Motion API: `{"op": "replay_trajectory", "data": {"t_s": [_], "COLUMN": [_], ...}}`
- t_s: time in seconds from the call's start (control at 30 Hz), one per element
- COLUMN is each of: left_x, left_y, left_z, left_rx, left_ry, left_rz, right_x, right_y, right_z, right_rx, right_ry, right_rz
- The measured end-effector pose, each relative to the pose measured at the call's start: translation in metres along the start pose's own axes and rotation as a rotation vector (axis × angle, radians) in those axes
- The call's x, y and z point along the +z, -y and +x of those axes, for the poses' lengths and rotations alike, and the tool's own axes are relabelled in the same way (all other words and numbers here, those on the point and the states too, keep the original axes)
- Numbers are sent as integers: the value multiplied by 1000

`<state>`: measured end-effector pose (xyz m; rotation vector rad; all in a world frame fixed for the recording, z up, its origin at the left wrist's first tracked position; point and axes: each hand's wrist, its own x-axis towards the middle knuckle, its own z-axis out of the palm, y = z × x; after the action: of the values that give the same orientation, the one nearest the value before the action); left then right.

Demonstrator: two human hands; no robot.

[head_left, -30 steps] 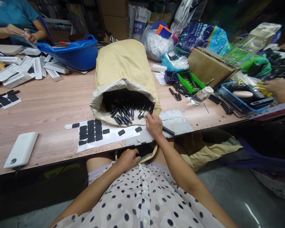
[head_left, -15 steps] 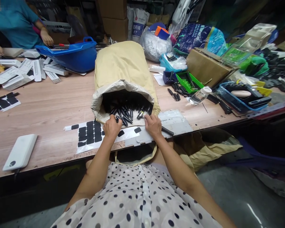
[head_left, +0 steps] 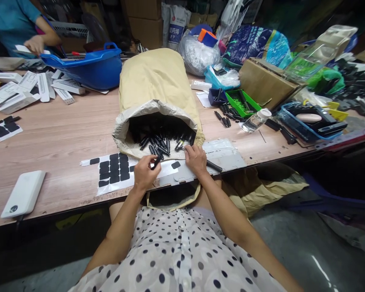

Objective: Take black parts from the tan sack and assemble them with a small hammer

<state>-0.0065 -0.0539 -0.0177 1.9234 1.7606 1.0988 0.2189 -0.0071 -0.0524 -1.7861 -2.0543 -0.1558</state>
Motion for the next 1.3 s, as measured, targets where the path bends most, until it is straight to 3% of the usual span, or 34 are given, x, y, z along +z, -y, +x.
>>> {"op": "replay_trajectory", "data": {"t_s": [0.07,0.17,0.53,0.7,0.83,1.0,1.3], "left_x": [5,15,23,25,24,23,22], "left_y": [-2,-1,9,8,5,2,1], "left_z": [-12,-22,-18,-15,-12,-7,-5], "left_rx": [129,185,8,-71,-138,-197,-213], "left_ry": [120,203,234,276,305,336,343], "left_rz": [-18,-1,-173,-234,-244,-261,-253], "right_x": [0,-1,-5,-32,-49,-53,-54], "right_y": [0,0,-5,16,39,54,59], "right_z": [0,-1,0,-24,-53,-74,-75], "right_rx": [2,-2,5,34,-59,-107,-161], "right_ry": [-7,-10,-45,-157,-77,17,24], "right_rz": [0,-9,81,317,520,444,285]}}
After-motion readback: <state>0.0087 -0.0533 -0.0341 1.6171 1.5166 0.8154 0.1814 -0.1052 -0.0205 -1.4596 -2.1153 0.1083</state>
